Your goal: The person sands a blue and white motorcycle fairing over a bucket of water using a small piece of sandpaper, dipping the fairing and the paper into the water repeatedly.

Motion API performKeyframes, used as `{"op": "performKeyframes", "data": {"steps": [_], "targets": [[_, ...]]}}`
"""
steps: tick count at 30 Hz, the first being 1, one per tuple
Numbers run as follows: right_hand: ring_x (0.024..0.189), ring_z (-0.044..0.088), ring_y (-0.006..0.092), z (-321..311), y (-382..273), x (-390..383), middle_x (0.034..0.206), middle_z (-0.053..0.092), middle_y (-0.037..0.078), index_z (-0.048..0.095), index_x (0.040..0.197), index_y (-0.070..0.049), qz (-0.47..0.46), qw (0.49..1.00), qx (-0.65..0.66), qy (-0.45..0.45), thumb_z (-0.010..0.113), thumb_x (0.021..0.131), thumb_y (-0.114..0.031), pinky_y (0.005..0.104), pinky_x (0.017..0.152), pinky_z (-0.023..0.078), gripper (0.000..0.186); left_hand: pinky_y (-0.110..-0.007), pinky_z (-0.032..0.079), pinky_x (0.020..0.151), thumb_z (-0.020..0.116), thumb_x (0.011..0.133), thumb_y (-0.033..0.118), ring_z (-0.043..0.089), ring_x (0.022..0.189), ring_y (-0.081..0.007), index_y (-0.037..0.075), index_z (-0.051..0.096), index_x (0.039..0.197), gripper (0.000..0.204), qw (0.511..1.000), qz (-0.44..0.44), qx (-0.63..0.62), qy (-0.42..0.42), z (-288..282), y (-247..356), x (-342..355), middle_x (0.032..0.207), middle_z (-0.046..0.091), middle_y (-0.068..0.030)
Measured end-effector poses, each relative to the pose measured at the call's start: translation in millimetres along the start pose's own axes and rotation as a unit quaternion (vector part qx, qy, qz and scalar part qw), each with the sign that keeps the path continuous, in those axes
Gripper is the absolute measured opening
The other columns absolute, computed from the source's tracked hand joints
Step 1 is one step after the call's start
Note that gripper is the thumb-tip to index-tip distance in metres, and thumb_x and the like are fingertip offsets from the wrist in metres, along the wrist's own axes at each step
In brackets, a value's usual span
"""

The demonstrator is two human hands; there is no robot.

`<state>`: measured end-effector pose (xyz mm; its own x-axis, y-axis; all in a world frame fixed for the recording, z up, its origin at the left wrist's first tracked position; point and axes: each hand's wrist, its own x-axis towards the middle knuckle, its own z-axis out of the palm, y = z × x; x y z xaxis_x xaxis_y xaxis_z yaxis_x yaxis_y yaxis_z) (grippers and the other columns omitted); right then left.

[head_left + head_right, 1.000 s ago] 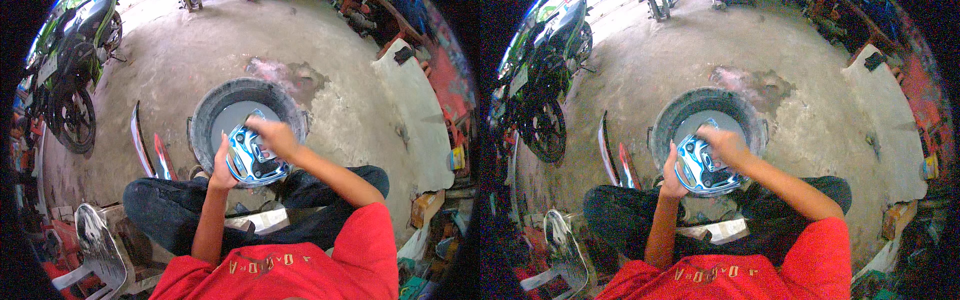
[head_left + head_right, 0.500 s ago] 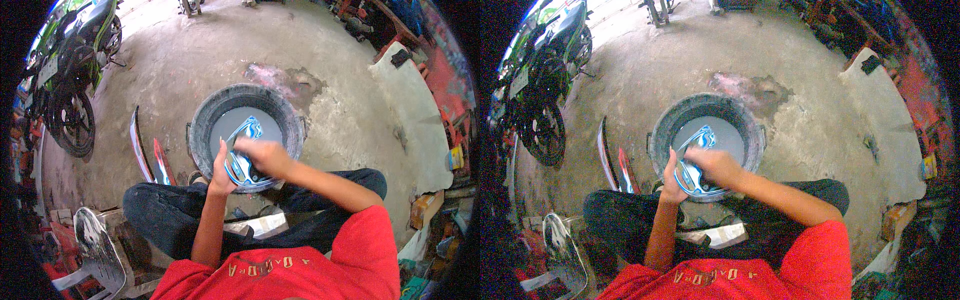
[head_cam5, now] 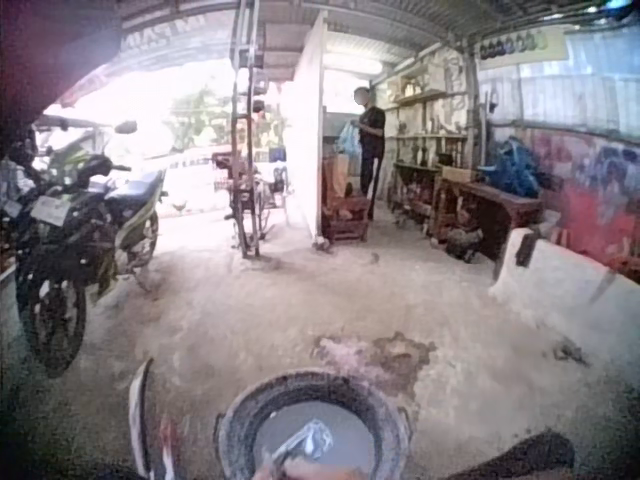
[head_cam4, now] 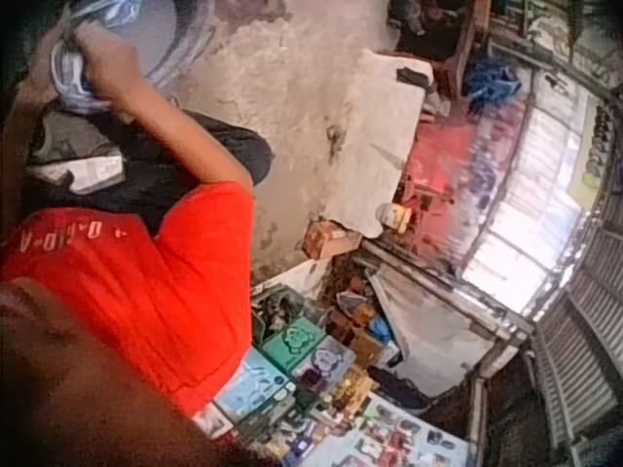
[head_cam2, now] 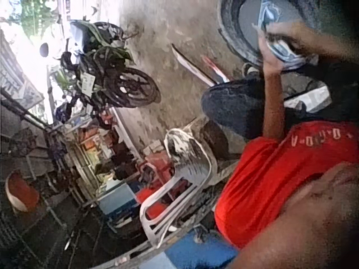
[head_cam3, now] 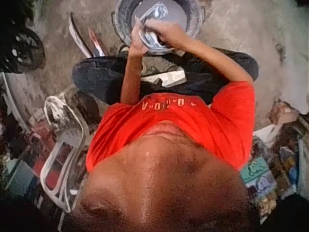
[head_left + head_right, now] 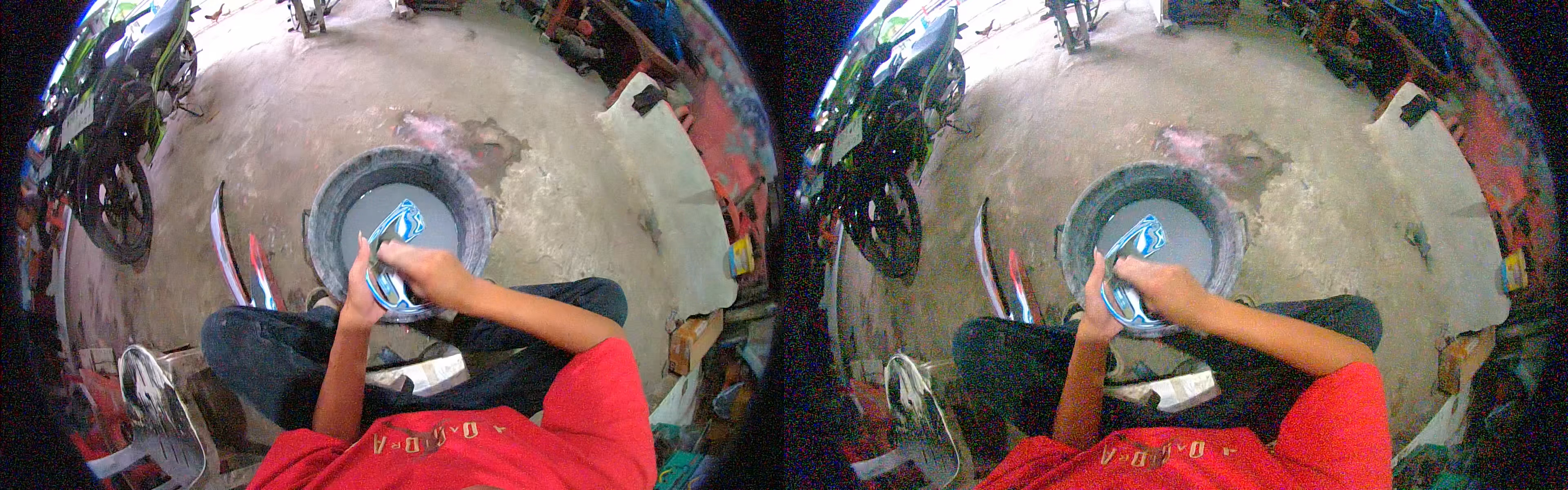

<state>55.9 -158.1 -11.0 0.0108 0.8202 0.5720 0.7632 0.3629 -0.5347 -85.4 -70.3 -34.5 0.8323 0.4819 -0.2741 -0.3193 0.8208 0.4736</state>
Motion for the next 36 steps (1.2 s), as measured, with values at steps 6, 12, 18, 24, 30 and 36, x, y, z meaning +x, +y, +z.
{"op": "performKeyframes", "data": {"steps": [6,12,18,24,30,36], "targets": [[0.102,0.072,0.0335,-48.5,6.2,28.9,0.120,0.070,0.018,0.063,0.129,-0.009,0.150,0.977,-0.048,-0.142,0.064,0.084,-0.006,0.0440,0.082,0.058,0.045,-0.046,0.047,0.107,0.030,0.105,0.063,0.063,0.119,-0.0305,0.003,0.048,0.142,0.073,1.000,0.009,-0.008,-0.007,41.0,6.9,-10.5,0.128,0.065,-0.0182],[0.103,0.071,0.0349,-59.8,33.5,41.1,0.119,0.069,0.019,0.063,0.127,-0.009,0.110,0.988,-0.095,-0.055,0.067,0.083,-0.008,0.0423,0.084,0.058,0.044,-0.048,0.044,0.111,0.027,0.104,0.067,0.059,0.126,-0.0329,0.003,0.045,0.147,0.079,0.976,-0.037,-0.051,-0.207,41.2,16.0,-5.4,0.136,0.061,-0.0201],[0.109,0.070,0.0341,-57.7,2.2,59.5,0.123,0.069,0.018,0.063,0.128,-0.011,0.049,0.991,-0.055,-0.115,0.063,0.083,-0.003,0.0418,0.091,0.058,0.046,-0.049,0.041,0.112,0.029,0.104,0.065,0.053,0.133,-0.0323,0.005,0.040,0.151,0.077,0.999,0.040,-0.017,-0.028,49.5,22.3,-7.0,0.146,0.052,-0.0168],[0.100,0.072,0.0328,-42.4,-10.2,51.5,0.110,0.072,0.015,0.062,0.125,-0.011,-0.051,0.997,-0.019,-0.052,0.064,0.084,-0.005,0.0452,0.079,0.057,0.042,-0.050,0.042,0.112,0.029,0.104,0.065,0.054,0.132,-0.0345,0.006,0.038,0.152,0.078,0.998,0.035,-0.042,0.016,36.4,18.4,-2.7,0.148,0.051,-0.0174],[0.093,0.072,0.0335,-47.2,-2.5,56.9,0.100,0.070,0.016,0.063,0.119,-0.013,0.054,0.988,-0.043,-0.142,0.062,0.088,-0.009,0.0458,0.076,0.057,0.031,-0.048,0.041,0.113,0.027,0.103,0.067,0.055,0.131,-0.0337,0.004,0.039,0.151,0.080,0.998,0.040,-0.042,-0.015,52.1,23.3,-5.7,0.145,0.053,-0.0190],[0.094,0.071,0.0384,-65.0,29.1,76.0,0.102,0.070,0.017,0.062,0.120,-0.012,0.147,0.975,-0.068,-0.151,0.066,0.081,-0.006,0.0458,0.076,0.057,0.040,-0.049,0.043,0.111,0.030,0.103,0.067,0.056,0.129,-0.0329,0.004,0.039,0.151,0.080,0.974,-0.016,-0.039,-0.223,39.1,26.9,-7.4,0.144,0.054,-0.0182]]}}
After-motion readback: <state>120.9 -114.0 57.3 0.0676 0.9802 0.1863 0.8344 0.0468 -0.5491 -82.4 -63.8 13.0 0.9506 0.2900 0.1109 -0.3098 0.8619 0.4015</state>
